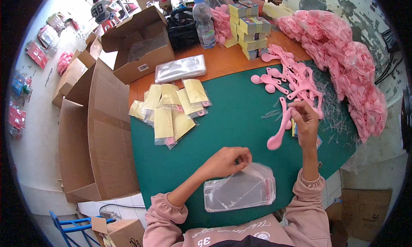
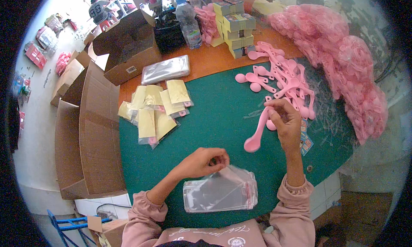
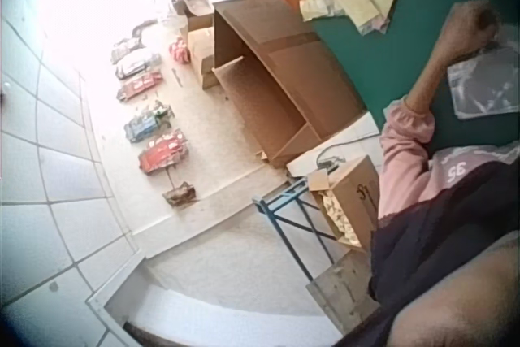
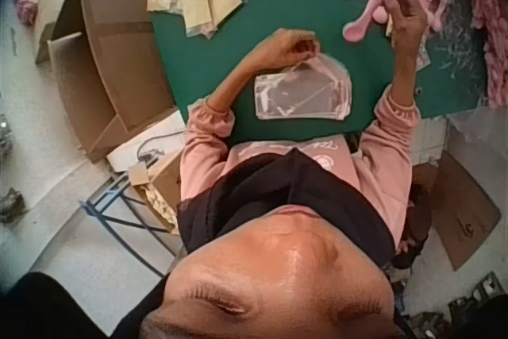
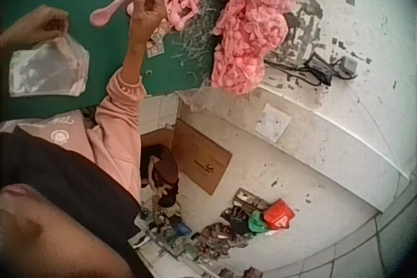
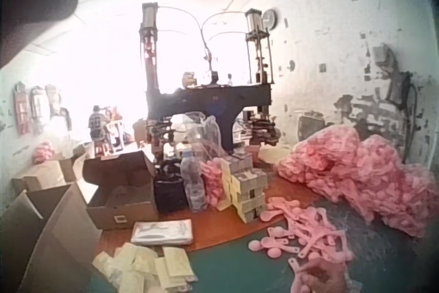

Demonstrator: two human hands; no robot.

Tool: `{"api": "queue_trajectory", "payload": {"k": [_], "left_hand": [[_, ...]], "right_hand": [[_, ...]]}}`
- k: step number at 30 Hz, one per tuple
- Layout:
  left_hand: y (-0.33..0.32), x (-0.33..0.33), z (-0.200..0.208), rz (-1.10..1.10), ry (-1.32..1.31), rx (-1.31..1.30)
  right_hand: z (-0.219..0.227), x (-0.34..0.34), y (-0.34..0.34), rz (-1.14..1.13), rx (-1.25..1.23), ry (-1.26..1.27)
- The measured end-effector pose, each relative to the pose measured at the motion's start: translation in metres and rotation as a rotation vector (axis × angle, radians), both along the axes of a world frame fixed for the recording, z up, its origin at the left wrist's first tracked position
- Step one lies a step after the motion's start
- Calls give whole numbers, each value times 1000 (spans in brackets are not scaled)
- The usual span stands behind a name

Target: The person repeatedly picks up pink plastic spoons and small printed cards, places them into clear plastic bags, and seals the bags. The person stacks the sealed bags on the table. The person handles the items one at a time throughout the clip.

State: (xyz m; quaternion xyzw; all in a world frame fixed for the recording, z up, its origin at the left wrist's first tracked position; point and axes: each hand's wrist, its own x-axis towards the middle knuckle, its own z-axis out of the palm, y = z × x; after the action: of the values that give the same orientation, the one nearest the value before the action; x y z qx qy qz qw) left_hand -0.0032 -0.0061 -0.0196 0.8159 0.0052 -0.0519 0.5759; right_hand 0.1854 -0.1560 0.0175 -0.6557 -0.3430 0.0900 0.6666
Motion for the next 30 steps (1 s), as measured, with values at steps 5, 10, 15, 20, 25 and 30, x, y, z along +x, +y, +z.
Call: {"api": "queue_trajectory", "payload": {"k": [5,10,15,20,25,30], "left_hand": [[-13,-4,-6,20,-118,98],[-20,-2,13,-73,138,-28],[-15,-6,-3,-75,-6,15],[-12,-4,-1,-152,-218,66],[-6,-5,21,-63,-30,37],[0,-1,3,121,61,-645]], "right_hand": [[-1,-1,1,83,-100,97],[-8,3,4,83,-77,180],[-10,4,-1,142,-111,260],[2,-13,1,558,-399,238],[0,-12,2,570,-575,-40],[-3,-12,0,289,-270,122]]}}
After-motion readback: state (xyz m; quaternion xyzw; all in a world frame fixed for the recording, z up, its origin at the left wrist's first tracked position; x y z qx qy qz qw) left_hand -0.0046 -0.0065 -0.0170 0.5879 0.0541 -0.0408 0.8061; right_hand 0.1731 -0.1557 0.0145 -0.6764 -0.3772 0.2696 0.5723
